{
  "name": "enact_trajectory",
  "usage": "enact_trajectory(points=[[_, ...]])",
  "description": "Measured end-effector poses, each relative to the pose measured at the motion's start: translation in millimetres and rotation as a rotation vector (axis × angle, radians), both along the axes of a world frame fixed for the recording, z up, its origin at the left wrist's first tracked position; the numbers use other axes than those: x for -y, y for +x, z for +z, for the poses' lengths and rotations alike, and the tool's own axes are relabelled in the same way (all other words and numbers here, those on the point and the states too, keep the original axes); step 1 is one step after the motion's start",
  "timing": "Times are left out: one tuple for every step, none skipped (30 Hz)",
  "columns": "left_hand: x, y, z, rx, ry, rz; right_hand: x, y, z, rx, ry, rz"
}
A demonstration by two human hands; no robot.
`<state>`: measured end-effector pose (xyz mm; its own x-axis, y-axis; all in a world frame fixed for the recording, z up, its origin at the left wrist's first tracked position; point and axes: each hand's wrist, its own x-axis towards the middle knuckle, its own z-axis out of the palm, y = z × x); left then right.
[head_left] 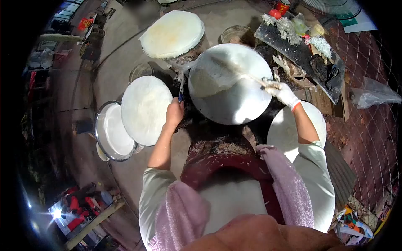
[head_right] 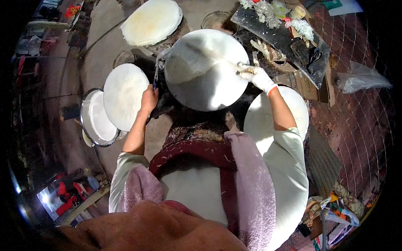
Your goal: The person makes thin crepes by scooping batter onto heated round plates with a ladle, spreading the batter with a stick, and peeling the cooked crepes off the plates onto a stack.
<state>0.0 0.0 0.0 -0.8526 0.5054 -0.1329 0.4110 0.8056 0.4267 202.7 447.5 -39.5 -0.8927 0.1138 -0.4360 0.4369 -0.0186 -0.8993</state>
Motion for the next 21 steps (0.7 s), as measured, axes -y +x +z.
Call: enact_trajectory(points=[[-6.0, 2.0, 5.0, 0.001, -0.019, -0.011, -0.4, -7.2, 5.1, -0.040, 0.046, -0.050], [-9.5, 3.9, 7.4, 0.002, -0.039, -0.023, 1.7, -13.2, 10.1, -0.144, 0.151, 0.035], [13.3, 7.7, 19.7, -0.003, -0.123, -0.040, 36.4, -20.5, 18.1, 0.007, -0.282, -0.032], [17.9, 19.3, 20.6, 0.017, -0.152, -0.059, 33.6, -17.3, 2.7, 0.080, -0.290, 0.042], [22.8, 29.5, 21.1, 0.031, -0.177, -0.077, 29.4, -16.6, -10.9, 0.149, -0.294, 0.118], [34.7, 45.1, 25.6, 0.051, -0.185, -0.077, 36.0, -5.5, -13.0, 0.158, -0.336, 0.115], [42.6, 52.1, 25.5, 0.031, -0.181, -0.113, 47.7, -6.3, 53.3, 0.295, -0.226, 0.178], [53.2, 63.0, 23.5, 0.022, -0.180, -0.152, 47.2, 7.0, 40.6, 0.286, -0.264, 0.169], [61.5, 76.3, 16.9, 0.019, -0.171, -0.195, 43.9, 24.9, 29.6, 0.285, -0.297, 0.156], [70.1, 91.2, 1.6, -0.012, -0.347, -0.365, 51.4, 40.0, 49.9, 0.332, -0.288, 0.090], [97.0, 102.9, -50.2, -0.017, -0.339, -0.492, 62.9, 56.0, 70.7, 0.376, -0.281, 0.022], [123.8, 114.5, -101.8, -0.022, -0.325, -0.618, 65.8, 86.5, 39.9, 0.339, -0.209, 0.007], [103.5, 119.4, -64.4, 0.190, -0.261, -0.436, 94.0, 97.4, 65.0, 0.234, -0.240, -0.036], [81.8, 124.2, -24.4, 0.368, -0.182, -0.231, 118.7, 120.3, 23.6, 0.169, -0.603, -0.252], [71.1, 110.7, 8.5, 0.416, -0.070, -0.282, 142.6, 140.9, -18.7, 0.085, -0.962, -0.474], [66.6, 97.6, 26.3, 0.464, 0.041, -0.334, 171.8, 133.0, 1.9, 0.197, -0.914, -0.447], [67.7, 86.9, 30.7, 0.514, 0.155, -0.384, 209.5, 109.0, 26.2, 0.308, -0.865, -0.420], [77.0, 76.2, 29.3, 0.410, 0.305, -0.418, 244.3, 84.6, 20.5, 0.166, -0.863, -0.509], [80.1, 69.1, 52.9, 0.378, 0.324, -0.358, 276.6, 57.3, 13.9, 0.024, -0.856, -0.595], [89.8, 60.4, 61.8, 0.362, 0.376, -0.301, 304.2, 28.6, 23.3, 0.020, -0.832, -0.553], [101.9, 50.5, 65.3, 0.344, 0.428, -0.245, 329.8, -0.1, 32.3, 0.014, -0.808, -0.510]])
